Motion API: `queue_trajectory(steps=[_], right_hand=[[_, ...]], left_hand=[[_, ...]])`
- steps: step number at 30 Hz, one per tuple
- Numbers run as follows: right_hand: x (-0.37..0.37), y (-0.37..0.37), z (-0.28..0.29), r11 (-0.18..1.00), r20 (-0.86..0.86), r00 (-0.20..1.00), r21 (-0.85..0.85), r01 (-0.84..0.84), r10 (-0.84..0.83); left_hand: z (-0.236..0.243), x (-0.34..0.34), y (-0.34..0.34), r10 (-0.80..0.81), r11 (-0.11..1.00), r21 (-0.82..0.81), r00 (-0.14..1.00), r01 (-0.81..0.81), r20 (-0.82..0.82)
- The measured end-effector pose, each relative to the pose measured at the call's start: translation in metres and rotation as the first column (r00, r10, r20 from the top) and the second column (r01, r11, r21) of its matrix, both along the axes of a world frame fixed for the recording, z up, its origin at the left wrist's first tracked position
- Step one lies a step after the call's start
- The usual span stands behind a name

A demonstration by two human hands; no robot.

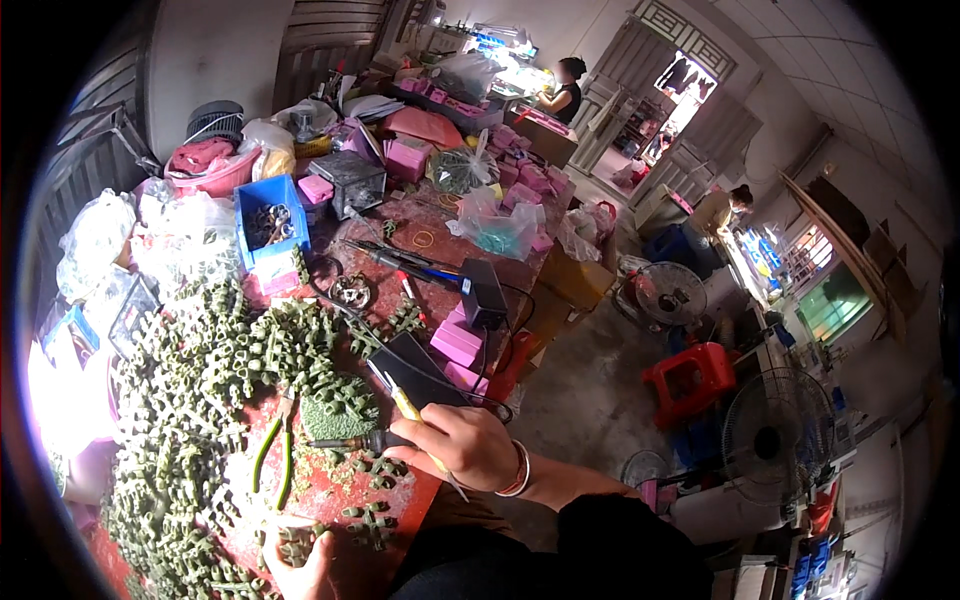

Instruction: The person solders small green plastic components together using a soldering iron, picking up individual pieces from a pile and joining them into a larger structure.

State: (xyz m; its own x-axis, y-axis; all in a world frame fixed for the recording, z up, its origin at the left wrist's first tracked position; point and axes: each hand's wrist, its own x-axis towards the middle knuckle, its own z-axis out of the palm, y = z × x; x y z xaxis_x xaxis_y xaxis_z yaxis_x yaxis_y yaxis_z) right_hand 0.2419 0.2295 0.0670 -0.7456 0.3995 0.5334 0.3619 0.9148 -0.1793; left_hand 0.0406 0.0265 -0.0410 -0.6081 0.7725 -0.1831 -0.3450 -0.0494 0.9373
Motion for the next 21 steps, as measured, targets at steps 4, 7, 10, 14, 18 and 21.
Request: queue_trajectory(steps=[4, 7, 10, 14, 18, 21], right_hand=[[0.000, 0.000, 0.001, 1.000, 0.003, 1.000, 0.002, 0.002, -0.002], [0.000, 0.000, -0.001, 1.000, 0.018, 1.000, -0.002, 0.006, -0.006], [-0.002, -0.002, 0.000, 1.000, 0.013, 1.000, -0.005, 0.006, -0.006], [0.002, -0.003, -0.001, 1.000, 0.022, 1.000, -0.001, 0.021, -0.021], [0.008, 0.000, -0.004, 1.000, 0.020, 0.999, -0.004, 0.026, -0.026], [0.004, 0.005, -0.003, 1.000, 0.001, 1.000, 0.006, 0.004, -0.004]], left_hand=[[0.000, 0.001, 0.002, -0.007, 0.999, 0.040, 1.000, 0.006, 0.008], [0.003, 0.003, 0.002, 0.003, 1.000, 0.029, 1.000, -0.004, 0.020], [0.007, 0.001, 0.001, 0.001, 1.000, -0.007, 1.000, -0.001, 0.014], [0.008, 0.004, 0.002, -0.027, 0.998, 0.052, 0.999, 0.026, 0.032], [0.003, 0.005, 0.003, -0.045, 0.999, 0.011, 0.996, 0.046, -0.079], [-0.009, 0.004, 0.005, -0.020, 0.998, 0.058, 0.996, 0.025, -0.082]])
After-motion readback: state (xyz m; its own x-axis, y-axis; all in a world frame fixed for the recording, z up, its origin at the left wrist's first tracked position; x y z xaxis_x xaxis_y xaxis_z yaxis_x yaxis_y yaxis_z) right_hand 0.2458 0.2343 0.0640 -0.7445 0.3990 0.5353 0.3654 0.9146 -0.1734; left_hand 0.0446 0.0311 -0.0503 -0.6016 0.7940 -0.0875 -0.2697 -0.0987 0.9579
